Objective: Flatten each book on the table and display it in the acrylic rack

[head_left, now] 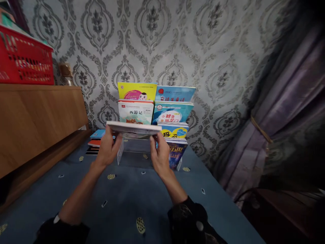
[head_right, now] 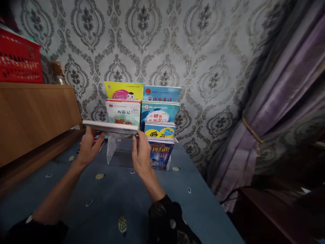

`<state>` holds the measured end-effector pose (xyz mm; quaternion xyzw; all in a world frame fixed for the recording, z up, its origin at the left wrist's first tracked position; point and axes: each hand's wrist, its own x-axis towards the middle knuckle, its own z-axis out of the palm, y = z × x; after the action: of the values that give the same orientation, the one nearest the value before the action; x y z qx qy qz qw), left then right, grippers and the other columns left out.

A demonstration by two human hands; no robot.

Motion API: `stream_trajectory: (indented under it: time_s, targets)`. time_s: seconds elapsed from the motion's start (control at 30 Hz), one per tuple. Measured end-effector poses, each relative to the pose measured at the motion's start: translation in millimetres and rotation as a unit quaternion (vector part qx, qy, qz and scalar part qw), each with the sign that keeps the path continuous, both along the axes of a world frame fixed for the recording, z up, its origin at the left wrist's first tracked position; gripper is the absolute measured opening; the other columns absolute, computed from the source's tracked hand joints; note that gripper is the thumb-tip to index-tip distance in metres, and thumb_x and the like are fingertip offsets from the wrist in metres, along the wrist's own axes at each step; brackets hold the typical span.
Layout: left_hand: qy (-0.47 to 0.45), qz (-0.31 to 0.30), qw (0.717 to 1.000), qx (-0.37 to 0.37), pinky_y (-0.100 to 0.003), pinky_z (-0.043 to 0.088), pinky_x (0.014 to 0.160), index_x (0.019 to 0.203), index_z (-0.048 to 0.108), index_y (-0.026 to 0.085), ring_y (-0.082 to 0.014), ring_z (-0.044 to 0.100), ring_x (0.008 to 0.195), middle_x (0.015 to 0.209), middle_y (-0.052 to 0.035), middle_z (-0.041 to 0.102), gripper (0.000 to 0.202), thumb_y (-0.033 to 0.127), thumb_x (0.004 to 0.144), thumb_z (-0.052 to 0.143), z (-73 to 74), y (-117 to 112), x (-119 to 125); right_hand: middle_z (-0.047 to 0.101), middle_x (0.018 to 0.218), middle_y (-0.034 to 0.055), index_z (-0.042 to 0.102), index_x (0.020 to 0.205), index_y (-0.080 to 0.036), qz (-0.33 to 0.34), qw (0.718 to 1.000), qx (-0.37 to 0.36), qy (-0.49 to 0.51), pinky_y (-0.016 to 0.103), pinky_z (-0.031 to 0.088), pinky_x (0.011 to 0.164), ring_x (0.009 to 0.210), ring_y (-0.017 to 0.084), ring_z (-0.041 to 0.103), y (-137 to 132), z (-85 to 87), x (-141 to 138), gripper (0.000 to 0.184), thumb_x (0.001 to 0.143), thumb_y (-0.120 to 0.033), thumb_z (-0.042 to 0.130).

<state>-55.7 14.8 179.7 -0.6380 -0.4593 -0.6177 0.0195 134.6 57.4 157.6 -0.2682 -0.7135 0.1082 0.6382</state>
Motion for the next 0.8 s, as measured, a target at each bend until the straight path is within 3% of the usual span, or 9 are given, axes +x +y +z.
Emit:
stream_trajectory:
  time_s: [0.1,0.27,0.57,0.8]
  targets:
    - [-0.018,-0.012,1.0,-0.014,-0.031,0.046,0.084,0.108,0.05,0.019,-0.0206,0.061,0.091,0.097,-0.0061,0.064,0.023,0.035,0.091,0.053,-3.5,22,-7,0.068,0.105,0.0089,0.06,0.111,-0.019,0.0,1.0,-0.002,0.009,0.036,0.05,0.084,0.093,0.02,0.062,20,-0.2,-9,0.024,0.099,-0.028,0.041]
    - [-0.033,-0.02,0.998,-0.042,-0.028,0.044,0.082,0.108,0.051,0.02,-0.0205,0.06,0.092,0.099,-0.0057,0.064,0.023,0.033,0.09,0.05,-19.0,45,-13,0.069,0.112,0.0103,0.061,0.113,-0.019,-0.003,1.0,-0.025,0.015,0.038,0.05,0.087,0.098,0.022,0.063,42,-14.6,-15,0.026,0.098,-0.028,0.042]
    - [-0.009,0.024,0.998,-0.06,-0.026,0.042,0.076,0.098,0.05,0.02,-0.019,0.057,0.084,0.088,-0.003,0.06,0.011,0.027,0.09,0.047,-39.4,62,-19,0.069,0.111,0.0106,0.061,0.113,-0.019,0.001,0.999,-0.052,-0.008,0.038,0.05,0.088,0.097,0.022,0.063,63,-31.9,-19,0.027,0.098,-0.029,0.042]
    - [-0.023,0.009,0.997,-0.073,-0.028,0.044,0.08,0.096,0.05,0.02,-0.0195,0.059,0.087,0.09,-0.0035,0.059,0.009,0.025,0.089,0.047,-53.5,76,-27,0.069,0.11,0.0124,0.062,0.116,-0.016,-0.012,0.997,-0.064,-0.029,0.038,0.05,0.09,0.1,0.024,0.063,68,-41.7,-27,0.031,0.096,-0.025,0.04]
